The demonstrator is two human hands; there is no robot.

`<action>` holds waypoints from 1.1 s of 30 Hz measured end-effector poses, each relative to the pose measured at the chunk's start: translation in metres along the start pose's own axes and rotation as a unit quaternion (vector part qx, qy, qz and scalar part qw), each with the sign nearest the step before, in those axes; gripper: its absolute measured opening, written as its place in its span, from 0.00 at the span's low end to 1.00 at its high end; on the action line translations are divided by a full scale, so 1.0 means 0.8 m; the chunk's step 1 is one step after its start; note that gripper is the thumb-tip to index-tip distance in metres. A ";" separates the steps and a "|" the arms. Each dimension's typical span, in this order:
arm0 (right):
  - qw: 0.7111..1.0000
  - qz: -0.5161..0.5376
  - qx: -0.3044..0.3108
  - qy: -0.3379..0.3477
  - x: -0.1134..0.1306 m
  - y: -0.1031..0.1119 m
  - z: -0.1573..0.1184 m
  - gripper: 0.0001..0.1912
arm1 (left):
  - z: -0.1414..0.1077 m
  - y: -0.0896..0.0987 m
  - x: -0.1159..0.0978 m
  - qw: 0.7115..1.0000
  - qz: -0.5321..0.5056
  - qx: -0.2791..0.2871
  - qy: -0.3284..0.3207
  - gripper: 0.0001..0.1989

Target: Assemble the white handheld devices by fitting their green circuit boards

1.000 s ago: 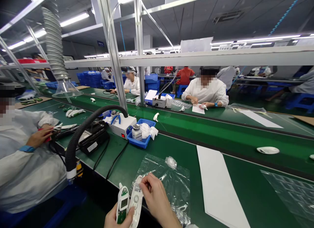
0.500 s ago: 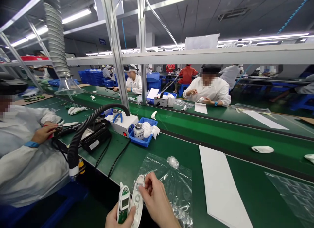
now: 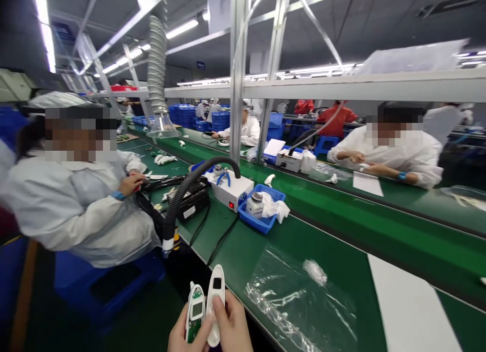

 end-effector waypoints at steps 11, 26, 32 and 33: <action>0.981 0.009 0.059 -0.182 -0.124 -0.157 0.107 0.34 | 0.111 0.118 0.029 0.961 -0.241 -0.084 0.105 0.28; 0.985 0.011 0.057 -0.160 -0.118 -0.151 0.097 0.31 | 0.107 0.107 0.026 0.958 -0.249 -0.091 0.106 0.30; 0.988 0.020 0.032 -0.152 -0.112 -0.126 0.087 0.33 | 0.097 0.084 0.028 0.962 -0.249 -0.059 0.099 0.30; 0.989 0.023 0.024 -0.147 -0.108 -0.115 0.082 0.34 | 0.092 0.073 0.030 0.962 -0.250 -0.046 0.101 0.30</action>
Point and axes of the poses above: each hand's wrist, its own z-axis towards the middle knuckle, its own y-axis out of the back of the hand, x = y × z, the point moved 6 cm from there along z, towards the middle knuckle, and after that the axes turned 14 degrees about z, right-handed, at the moved point
